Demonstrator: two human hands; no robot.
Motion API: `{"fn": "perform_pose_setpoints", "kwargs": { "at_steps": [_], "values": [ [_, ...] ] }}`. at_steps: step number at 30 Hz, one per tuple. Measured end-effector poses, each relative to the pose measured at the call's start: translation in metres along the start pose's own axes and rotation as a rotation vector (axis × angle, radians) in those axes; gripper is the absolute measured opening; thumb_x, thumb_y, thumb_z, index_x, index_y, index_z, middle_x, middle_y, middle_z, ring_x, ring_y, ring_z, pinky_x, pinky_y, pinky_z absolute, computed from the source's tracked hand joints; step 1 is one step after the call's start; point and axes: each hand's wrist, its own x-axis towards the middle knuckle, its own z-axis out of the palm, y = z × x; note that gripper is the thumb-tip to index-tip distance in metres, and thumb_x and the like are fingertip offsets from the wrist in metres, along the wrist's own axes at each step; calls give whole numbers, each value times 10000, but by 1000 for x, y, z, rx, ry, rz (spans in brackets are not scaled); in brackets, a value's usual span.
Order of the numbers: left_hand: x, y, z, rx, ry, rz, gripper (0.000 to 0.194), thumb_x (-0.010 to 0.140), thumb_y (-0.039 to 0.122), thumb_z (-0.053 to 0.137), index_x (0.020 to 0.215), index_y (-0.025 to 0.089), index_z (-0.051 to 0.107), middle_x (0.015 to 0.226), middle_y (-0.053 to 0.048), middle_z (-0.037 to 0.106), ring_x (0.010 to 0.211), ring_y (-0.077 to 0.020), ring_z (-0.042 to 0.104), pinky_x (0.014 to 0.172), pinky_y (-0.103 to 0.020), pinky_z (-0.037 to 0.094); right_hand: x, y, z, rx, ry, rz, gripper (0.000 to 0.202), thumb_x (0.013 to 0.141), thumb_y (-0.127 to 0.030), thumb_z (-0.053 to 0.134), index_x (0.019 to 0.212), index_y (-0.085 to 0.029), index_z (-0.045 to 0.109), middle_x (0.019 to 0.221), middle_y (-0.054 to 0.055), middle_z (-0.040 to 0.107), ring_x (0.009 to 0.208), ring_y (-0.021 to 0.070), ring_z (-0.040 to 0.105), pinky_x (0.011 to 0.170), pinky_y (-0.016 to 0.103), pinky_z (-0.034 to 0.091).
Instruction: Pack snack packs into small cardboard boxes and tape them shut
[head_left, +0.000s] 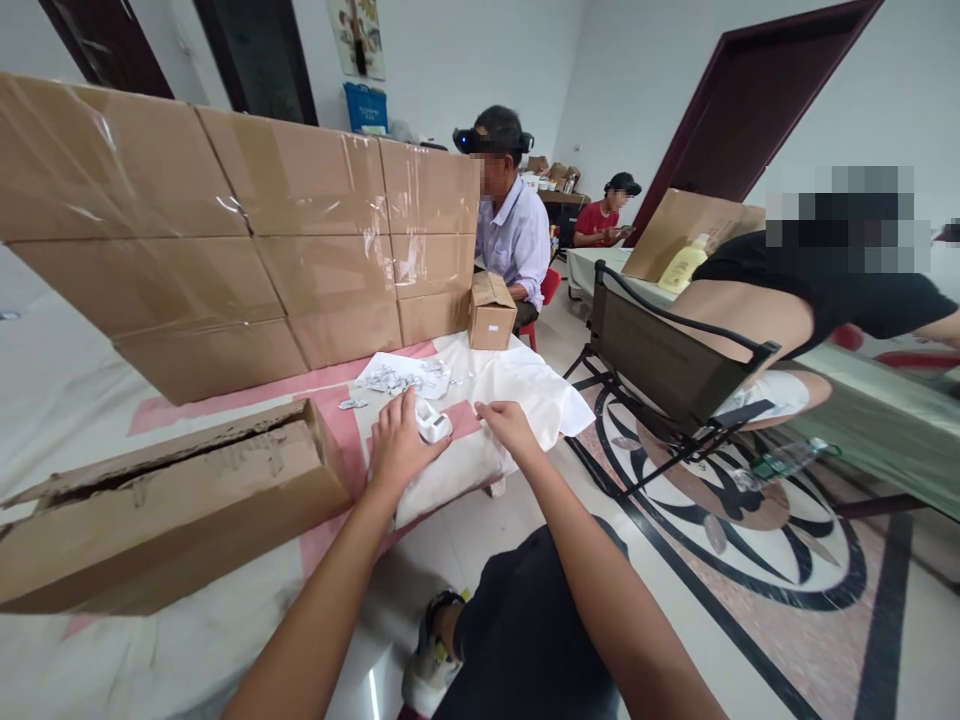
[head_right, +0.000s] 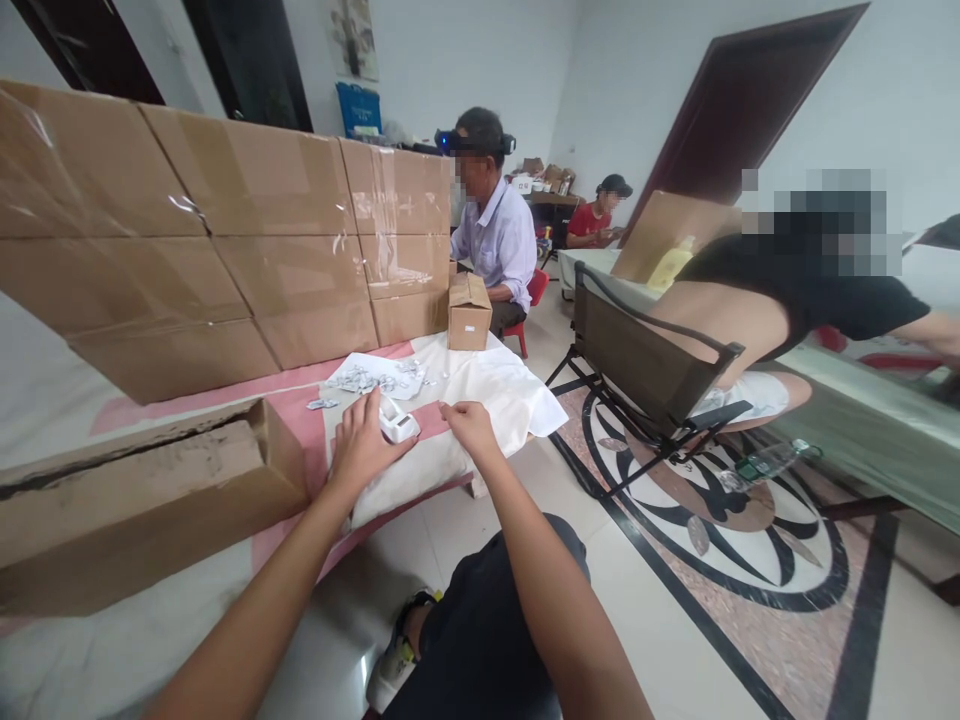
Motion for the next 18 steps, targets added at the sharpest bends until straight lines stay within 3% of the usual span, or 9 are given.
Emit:
{"fn": "perform_pose_setpoints", "kwargs": {
  "at_steps": [6, 12, 15, 18],
  "values": [
    [0, -1, 1, -5, -6, 2, 1049, 729, 548, 756, 1564, 177, 240, 1501, -186, 460, 1371, -392, 415, 1055, -522, 435, 10, -14, 9, 15, -82, 8, 349, 859, -481, 595, 695, -174, 628, 651, -13, 588, 625, 125, 522, 601, 234, 394],
    [0, -3, 1, 1, -16, 5, 1053, 736, 564, 750, 1569, 188, 227, 1509, -185, 450, 1369, -393, 419, 1038, -517, 448, 39, -33, 41, 24, -226, 205, 276, 869, -400, 645, 753, -155, 592, 628, 58, 657, 470, 151, 564, 470, 253, 419],
    [0, -2, 1, 3, -26, -11, 1040, 730, 552, 756, 1558, 180, 248, 1508, -184, 451, 1370, -385, 420, 1048, -515, 446, 49, -41, 56, 35, -188, 222, 149, 802, -219, 676, 905, -157, 588, 642, 23, 658, 451, 142, 567, 464, 241, 431],
    [1, -2, 0, -3, -45, -17, 1024, 730, 526, 755, 1552, 169, 260, 1514, -180, 448, 1376, -371, 415, 1081, -512, 422, 51, -48, 60, 46, -91, 156, 377, 716, -67, 636, 1066, -182, 555, 665, -34, 633, 500, 135, 595, 505, 220, 455]
  ]
}}
